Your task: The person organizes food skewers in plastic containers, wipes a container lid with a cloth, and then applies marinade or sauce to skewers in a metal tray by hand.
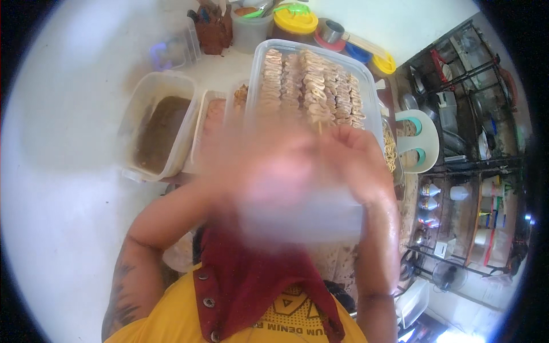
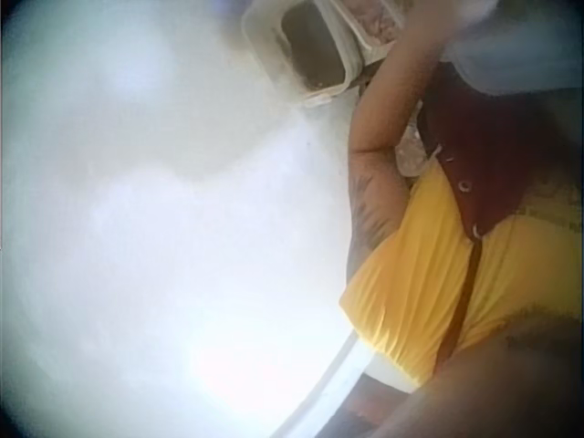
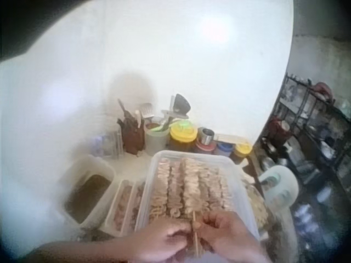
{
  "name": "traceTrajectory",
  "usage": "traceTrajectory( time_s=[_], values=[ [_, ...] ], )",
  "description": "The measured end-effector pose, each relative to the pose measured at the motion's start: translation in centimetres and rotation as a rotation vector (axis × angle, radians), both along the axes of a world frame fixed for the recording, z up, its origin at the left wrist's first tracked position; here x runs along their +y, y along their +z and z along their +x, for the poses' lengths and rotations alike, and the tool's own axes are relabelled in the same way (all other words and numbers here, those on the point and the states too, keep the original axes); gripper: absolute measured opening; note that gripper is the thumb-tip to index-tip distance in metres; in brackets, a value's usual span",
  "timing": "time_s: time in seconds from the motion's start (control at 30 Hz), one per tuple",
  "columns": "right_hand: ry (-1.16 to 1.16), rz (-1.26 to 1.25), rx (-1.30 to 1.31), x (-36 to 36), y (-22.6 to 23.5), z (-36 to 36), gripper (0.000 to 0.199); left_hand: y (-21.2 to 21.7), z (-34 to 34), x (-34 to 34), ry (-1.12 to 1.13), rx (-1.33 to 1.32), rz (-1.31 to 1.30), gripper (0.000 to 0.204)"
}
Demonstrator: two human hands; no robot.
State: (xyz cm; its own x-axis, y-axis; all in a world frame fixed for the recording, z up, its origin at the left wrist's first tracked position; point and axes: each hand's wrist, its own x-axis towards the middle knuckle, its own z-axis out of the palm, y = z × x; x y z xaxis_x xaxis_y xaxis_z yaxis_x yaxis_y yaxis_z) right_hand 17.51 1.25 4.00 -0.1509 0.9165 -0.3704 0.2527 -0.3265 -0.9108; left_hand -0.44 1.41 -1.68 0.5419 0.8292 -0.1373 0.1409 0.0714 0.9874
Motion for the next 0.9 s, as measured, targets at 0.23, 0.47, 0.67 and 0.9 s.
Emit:
traceTrajectory(
  time_s=[0.23, 0.47, 0.67, 0.9],
  values=[
    [-0.029, -0.009, 0.092, -0.1, 0.5, 0.5, 0.015, 0.1, -0.4, -0.9, 0.025, -0.229, -0.17, 0.014],
    [-0.113, -0.023, 0.3, -0.4, 2.2, 2.1, 0.017, 0.0, -1.2, -1.8, 0.017, -0.175, -0.138, 0.014],
    [-0.159, 0.149, 0.163, -1.3, 4.7, 4.4, 0.017, 0.1, -0.9, -2.0, -0.011, -0.115, -0.108, 0.014],
    [-0.051, 0.509, -0.819, -2.1, -0.2, 7.5, 0.017, -0.5, 1.2, -1.2, -0.029, 0.025, -0.015, 0.015]
  ],
)
